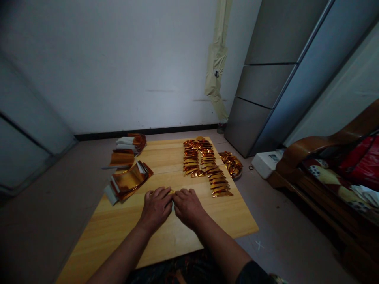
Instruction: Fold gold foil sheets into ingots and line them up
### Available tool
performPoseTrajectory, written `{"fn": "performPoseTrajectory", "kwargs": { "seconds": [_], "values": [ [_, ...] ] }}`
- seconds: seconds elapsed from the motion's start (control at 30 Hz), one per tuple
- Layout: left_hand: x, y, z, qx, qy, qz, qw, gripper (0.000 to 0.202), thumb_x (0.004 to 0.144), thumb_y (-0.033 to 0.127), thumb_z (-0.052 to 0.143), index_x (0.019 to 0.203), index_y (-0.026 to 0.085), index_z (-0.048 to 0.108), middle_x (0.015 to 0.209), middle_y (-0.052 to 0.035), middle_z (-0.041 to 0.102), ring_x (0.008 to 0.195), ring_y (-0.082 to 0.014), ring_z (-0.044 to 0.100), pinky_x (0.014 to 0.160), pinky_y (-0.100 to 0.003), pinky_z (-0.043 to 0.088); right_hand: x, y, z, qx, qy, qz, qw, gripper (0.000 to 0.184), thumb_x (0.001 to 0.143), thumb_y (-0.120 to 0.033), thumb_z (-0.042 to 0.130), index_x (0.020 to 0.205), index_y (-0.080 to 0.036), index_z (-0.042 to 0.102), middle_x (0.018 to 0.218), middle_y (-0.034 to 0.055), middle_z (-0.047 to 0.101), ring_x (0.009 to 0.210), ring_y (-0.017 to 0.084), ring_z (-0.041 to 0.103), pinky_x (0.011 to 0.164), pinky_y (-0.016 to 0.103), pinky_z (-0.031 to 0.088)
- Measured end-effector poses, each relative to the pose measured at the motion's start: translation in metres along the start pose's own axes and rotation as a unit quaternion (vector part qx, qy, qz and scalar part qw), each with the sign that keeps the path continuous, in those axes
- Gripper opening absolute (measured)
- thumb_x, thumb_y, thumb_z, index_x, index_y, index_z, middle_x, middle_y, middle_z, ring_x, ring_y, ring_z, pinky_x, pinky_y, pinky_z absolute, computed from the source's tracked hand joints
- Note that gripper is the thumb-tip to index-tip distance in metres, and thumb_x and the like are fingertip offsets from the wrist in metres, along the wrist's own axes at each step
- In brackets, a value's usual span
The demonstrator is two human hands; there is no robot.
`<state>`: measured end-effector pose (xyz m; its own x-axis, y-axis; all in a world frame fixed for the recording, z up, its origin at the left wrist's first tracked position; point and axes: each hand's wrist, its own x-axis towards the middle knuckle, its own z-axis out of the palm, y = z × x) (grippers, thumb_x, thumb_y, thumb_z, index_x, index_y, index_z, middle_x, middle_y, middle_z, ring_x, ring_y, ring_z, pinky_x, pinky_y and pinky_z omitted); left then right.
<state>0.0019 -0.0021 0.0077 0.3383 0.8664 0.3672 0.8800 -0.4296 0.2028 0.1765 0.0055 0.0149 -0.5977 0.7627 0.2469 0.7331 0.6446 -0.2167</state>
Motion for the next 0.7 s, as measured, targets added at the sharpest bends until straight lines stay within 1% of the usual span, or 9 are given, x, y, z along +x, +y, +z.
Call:
{"fn": "performPoseTrajectory", "kwargs": {
  "seconds": [0.2, 0.37, 0.53, 0.63, 0.7],
  "values": [
    [0.0, -0.001, 0.0, -0.009, -0.008, -0.001, 1.0, 0.028, 0.084, 0.024, 0.056, 0.109, 0.032, 0.066, 0.128, -0.0034, 0.064, 0.119, -0.0275, 0.051, 0.096, -0.051, 0.031, -0.012, 0.006, -0.011, -0.014, -0.008, -0.003, 1.0, 0.01, 0.089, -0.023, 0.055, 0.098, -0.021, 0.06, 0.102, 0.0047, 0.065, 0.097, 0.02, 0.05, 0.084, 0.035, 0.032],
    [0.0, 0.0, -0.001, -0.012, -0.002, -0.001, 1.0, 0.029, 0.083, 0.024, 0.058, 0.11, 0.033, 0.066, 0.128, -0.0031, 0.064, 0.118, -0.0275, 0.051, 0.096, -0.051, 0.03, -0.028, 0.009, -0.017, -0.013, -0.006, 0.005, 1.0, 0.018, 0.09, -0.022, 0.054, 0.106, -0.022, 0.06, 0.109, 0.0063, 0.064, 0.099, 0.021, 0.05, 0.086, 0.034, 0.032],
    [0.0, -0.001, 0.001, -0.011, -0.004, -0.006, 1.0, 0.031, 0.083, 0.024, 0.058, 0.111, 0.034, 0.066, 0.129, -0.0022, 0.064, 0.118, -0.0277, 0.051, 0.096, -0.052, 0.031, -0.045, 0.013, -0.024, 0.0, -0.005, 0.013, 1.0, 0.012, 0.089, -0.022, 0.055, 0.1, -0.021, 0.06, 0.112, 0.0058, 0.064, 0.099, 0.02, 0.05, 0.088, 0.034, 0.033],
    [0.001, -0.003, 0.003, -0.007, -0.006, -0.012, 1.0, 0.031, 0.083, 0.023, 0.058, 0.111, 0.034, 0.066, 0.13, -0.0021, 0.063, 0.118, -0.0281, 0.051, 0.095, -0.052, 0.032, -0.05, 0.015, -0.024, 0.011, 0.007, 0.017, 1.0, 0.007, 0.091, -0.021, 0.052, 0.091, -0.02, 0.059, 0.101, 0.005, 0.064, 0.096, 0.02, 0.05, 0.087, 0.033, 0.033],
    [0.003, -0.005, 0.003, -0.005, -0.009, -0.017, 1.0, 0.031, 0.084, 0.024, 0.057, 0.111, 0.035, 0.066, 0.13, -0.002, 0.063, 0.118, -0.0283, 0.051, 0.095, -0.052, 0.032, -0.05, 0.017, -0.023, 0.023, 0.022, 0.021, 0.999, 0.01, 0.092, -0.021, 0.049, 0.088, -0.02, 0.059, 0.092, 0.0045, 0.063, 0.092, 0.019, 0.05, 0.086, 0.033, 0.034]
  ]
}}
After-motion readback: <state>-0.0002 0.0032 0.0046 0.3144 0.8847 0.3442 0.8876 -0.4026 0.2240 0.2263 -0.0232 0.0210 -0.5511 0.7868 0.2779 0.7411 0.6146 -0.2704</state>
